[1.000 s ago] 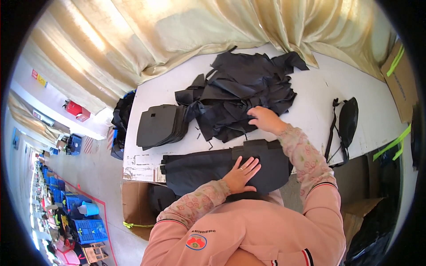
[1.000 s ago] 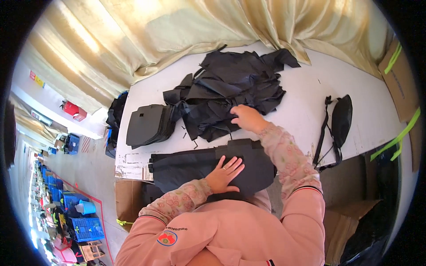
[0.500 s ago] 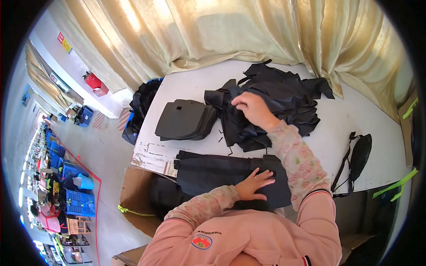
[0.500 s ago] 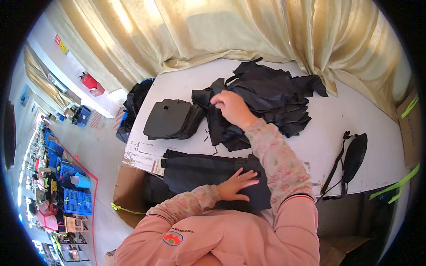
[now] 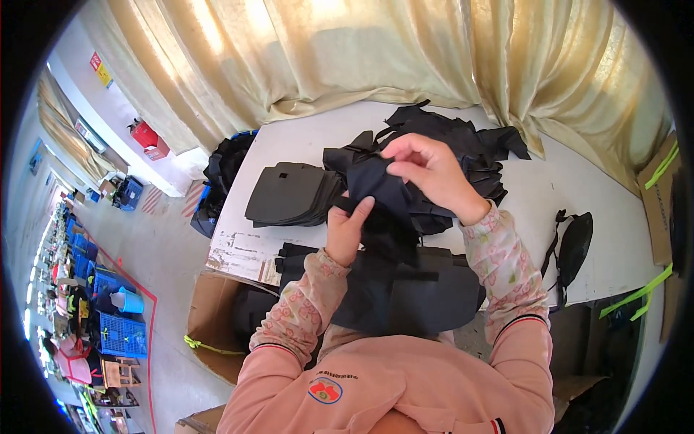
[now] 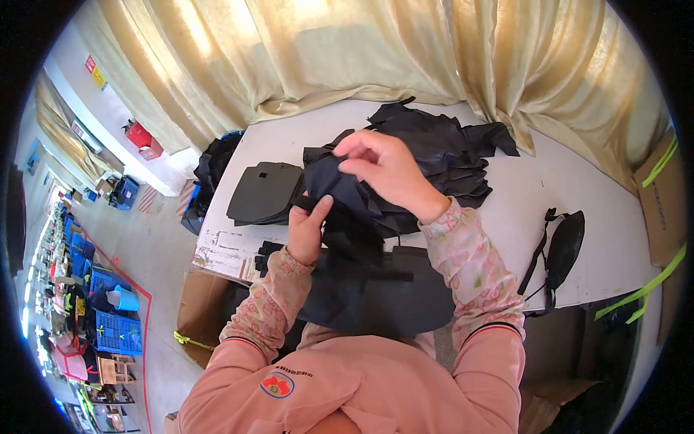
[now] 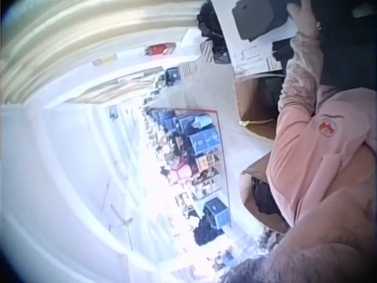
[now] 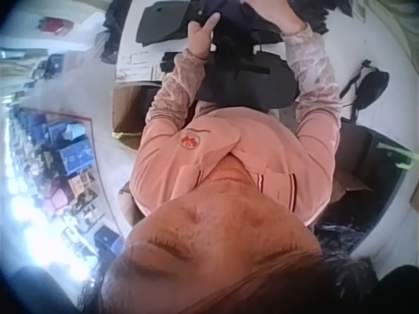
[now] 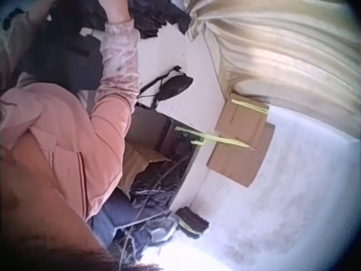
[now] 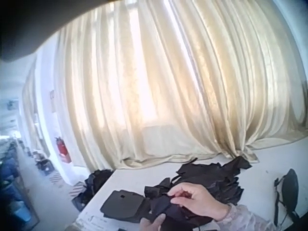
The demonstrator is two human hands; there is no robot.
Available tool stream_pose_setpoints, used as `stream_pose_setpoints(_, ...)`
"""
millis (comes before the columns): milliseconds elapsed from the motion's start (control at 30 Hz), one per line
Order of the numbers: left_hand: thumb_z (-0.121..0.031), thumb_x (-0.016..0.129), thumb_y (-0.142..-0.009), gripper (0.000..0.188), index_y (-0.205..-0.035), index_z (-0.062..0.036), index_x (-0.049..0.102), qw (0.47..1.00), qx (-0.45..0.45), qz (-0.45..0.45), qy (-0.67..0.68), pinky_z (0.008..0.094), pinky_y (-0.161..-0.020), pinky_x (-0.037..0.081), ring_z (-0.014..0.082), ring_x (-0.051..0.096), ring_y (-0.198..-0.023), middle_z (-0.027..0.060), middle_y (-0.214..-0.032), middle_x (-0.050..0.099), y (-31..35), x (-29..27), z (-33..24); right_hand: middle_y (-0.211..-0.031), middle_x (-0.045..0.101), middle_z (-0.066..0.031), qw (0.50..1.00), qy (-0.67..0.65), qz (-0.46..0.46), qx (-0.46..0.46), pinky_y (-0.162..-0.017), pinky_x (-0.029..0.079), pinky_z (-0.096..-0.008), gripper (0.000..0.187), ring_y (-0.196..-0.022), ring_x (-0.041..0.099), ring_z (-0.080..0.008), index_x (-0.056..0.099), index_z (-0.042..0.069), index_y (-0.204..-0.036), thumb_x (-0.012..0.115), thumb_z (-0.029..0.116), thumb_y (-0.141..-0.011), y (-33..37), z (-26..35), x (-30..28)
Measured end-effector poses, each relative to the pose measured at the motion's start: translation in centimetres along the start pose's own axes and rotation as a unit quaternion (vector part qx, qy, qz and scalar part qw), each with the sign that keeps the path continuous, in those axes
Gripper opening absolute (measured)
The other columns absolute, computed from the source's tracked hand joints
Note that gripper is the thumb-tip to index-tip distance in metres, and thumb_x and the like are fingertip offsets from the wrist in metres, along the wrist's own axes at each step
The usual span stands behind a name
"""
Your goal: The worker is sorting and stacking precut black fabric components on a manufacturing workbench.
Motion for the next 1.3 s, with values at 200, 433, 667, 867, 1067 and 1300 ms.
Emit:
stream_pose_setpoints(200, -0.015, 0.06, -0.096, 0.016, -0.105, -0.0029, 0.065, 0.997, -0.016, -0.036, 0.064, 0.0255, -0.081, 0.048, 0.0093, 0.06, -0.088, 0.0011, -0.097, 0.066, 1.0, -2.1, -0.6, -0.085, 0.062, -0.0008, 0.993, -0.019, -0.119, 0.015, -0.065, 0.049, -0.0215, 0.014, -0.072, 0.057, -0.0062, 0.063, 0.003, -0.099, 0.065, -0.002, -0.086, 1.6, -1.8, -3.0)
stream_pose_setpoints(433, -0.021, 0.062, -0.095, 0.017, -0.101, -0.0054, 0.066, 0.977, -0.093, -0.113, 0.157, 0.0244, -0.077, 0.049, 0.0093, 0.06, -0.083, 0.0, -0.092, 0.063, 1.3, -3.7, 0.6, -0.089, 0.059, -0.0087, 0.968, 0.203, -0.062, -0.134, -0.066, 0.051, -0.029, 0.027, -0.075, 0.06, -0.0192, 0.061, 0.003, -0.103, 0.074, 0.005, -0.079, 4.1, 1.8, 2.6)
stream_pose_setpoints(667, -0.023, 0.063, -0.095, 0.018, -0.101, -0.0068, 0.067, 0.981, -0.094, -0.106, 0.129, 0.022, -0.068, 0.044, 0.0049, 0.054, -0.078, -0.0045, -0.087, 0.057, 0.8, -3.2, 1.8, -0.091, 0.06, -0.0046, 0.86, 0.468, 0.147, -0.139, -0.074, 0.041, -0.0365, 0.048, -0.081, 0.057, -0.0248, 0.06, 0.009, -0.114, 0.077, 0.026, -0.072, 6.9, 0.2, 8.9)
stream_pose_setpoints(867, -0.043, 0.058, -0.095, 0.04, -0.088, -0.0049, 0.067, 0.929, 0.07, 0.029, -0.362, 0.0246, -0.058, 0.045, 0.0107, 0.056, -0.062, 0.0003, -0.07, 0.058, -0.1, -13.7, 7.5, -0.081, 0.065, -0.0097, 0.956, 0.26, 0.024, -0.135, -0.067, 0.051, -0.0328, 0.01, -0.075, 0.065, -0.0268, 0.067, 0.003, -0.089, 0.066, 0.001, -0.079, 2.5, 6.2, 4.0)
stream_pose_setpoints(1067, -0.047, 0.054, -0.096, 0.051, -0.075, -0.0014, 0.064, 0.894, -0.337, 0.082, -0.283, 0.0284, -0.054, 0.046, 0.0174, 0.056, -0.049, 0.0058, -0.06, 0.06, 1.5, -11.4, 1.9, -0.084, 0.068, -0.0045, 0.979, 0.061, 0.143, 0.13, -0.07, 0.049, -0.0242, 0.009, -0.077, 0.063, -0.0109, 0.067, 0.0, -0.092, 0.06, -0.004, -0.088, 2.3, 12.4, -0.9)
stream_pose_setpoints(1300, -0.024, 0.078, -0.078, 0.074, -0.14, -0.0082, 0.04, 0.894, 0.153, 0.331, -0.26, 0.0358, -0.105, 0.034, 0.0215, 0.041, -0.129, 0.0074, -0.139, 0.043, 2.1, 1.1, -5.9, -0.085, 0.069, -0.015, 0.954, -0.025, 0.299, -0.017, -0.071, 0.048, -0.0341, 0.058, -0.078, 0.064, -0.0248, 0.069, 0.0, -0.08, 0.055, 0.055, -0.092, 3.2, 10.6, 0.8)
Point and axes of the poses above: each hand's wrist, its own y-axis away from the middle knuckle, its own x-axis out of the palm, z = x × y, the point moved 3 cm from there along -y, towards the middle knuckle
